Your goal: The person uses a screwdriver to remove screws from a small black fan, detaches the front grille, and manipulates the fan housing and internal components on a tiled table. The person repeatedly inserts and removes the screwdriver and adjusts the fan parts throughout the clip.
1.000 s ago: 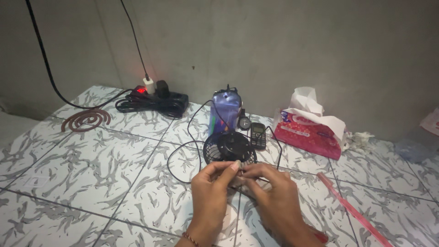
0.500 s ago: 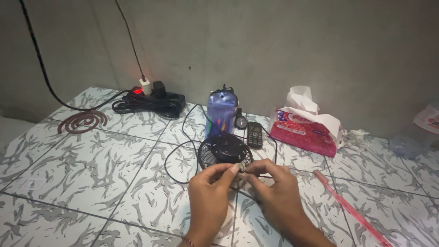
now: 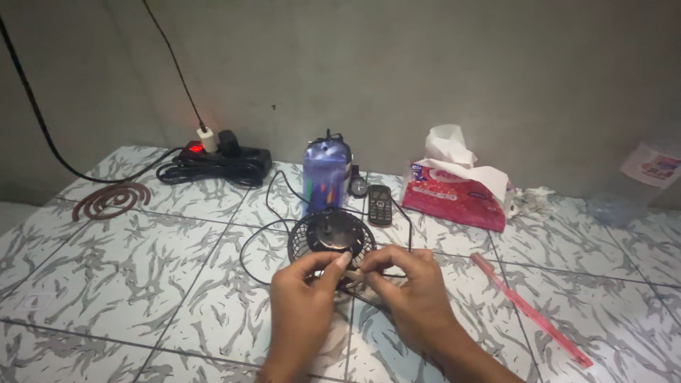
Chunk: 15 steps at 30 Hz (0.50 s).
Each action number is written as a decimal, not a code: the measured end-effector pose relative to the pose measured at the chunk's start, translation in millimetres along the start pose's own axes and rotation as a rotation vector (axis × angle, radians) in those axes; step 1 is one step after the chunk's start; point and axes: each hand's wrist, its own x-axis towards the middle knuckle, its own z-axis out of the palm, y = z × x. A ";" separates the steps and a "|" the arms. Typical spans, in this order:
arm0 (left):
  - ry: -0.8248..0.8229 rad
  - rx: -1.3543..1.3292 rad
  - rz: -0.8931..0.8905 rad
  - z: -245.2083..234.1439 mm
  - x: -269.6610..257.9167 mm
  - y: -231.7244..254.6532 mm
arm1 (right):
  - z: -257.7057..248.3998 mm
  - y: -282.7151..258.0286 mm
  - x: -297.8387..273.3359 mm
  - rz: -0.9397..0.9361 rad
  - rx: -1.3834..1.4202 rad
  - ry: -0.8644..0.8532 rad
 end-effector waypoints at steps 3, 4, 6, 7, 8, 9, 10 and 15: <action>-0.013 0.034 -0.090 -3.3 2.0 1.5 | -1.1 -1.3 0.7 -0.030 -0.015 0.004; -0.011 0.077 -0.041 -4.3 1.1 2.1 | -0.9 -2.3 0.7 -0.045 -0.026 0.005; -0.021 0.086 -0.013 -4.6 1.5 3.8 | -1.4 -4.0 1.3 -0.037 -0.015 0.000; -0.032 0.052 -0.039 -4.1 1.6 4.0 | -2.1 -4.6 0.8 -0.030 -0.012 -0.003; -0.042 0.018 -0.064 -3.7 1.3 4.0 | -2.7 -4.9 0.5 -0.030 -0.013 -0.005; -0.046 0.021 -0.053 -3.7 1.4 3.7 | -3.0 -5.1 0.3 -0.030 -0.014 -0.007; -0.050 0.025 -0.042 -4.0 1.9 3.5 | -3.3 -5.3 0.5 -0.029 -0.014 -0.009; -0.085 0.182 0.068 -10.4 3.9 1.5 | -3.7 -5.9 4.4 0.066 0.043 -0.085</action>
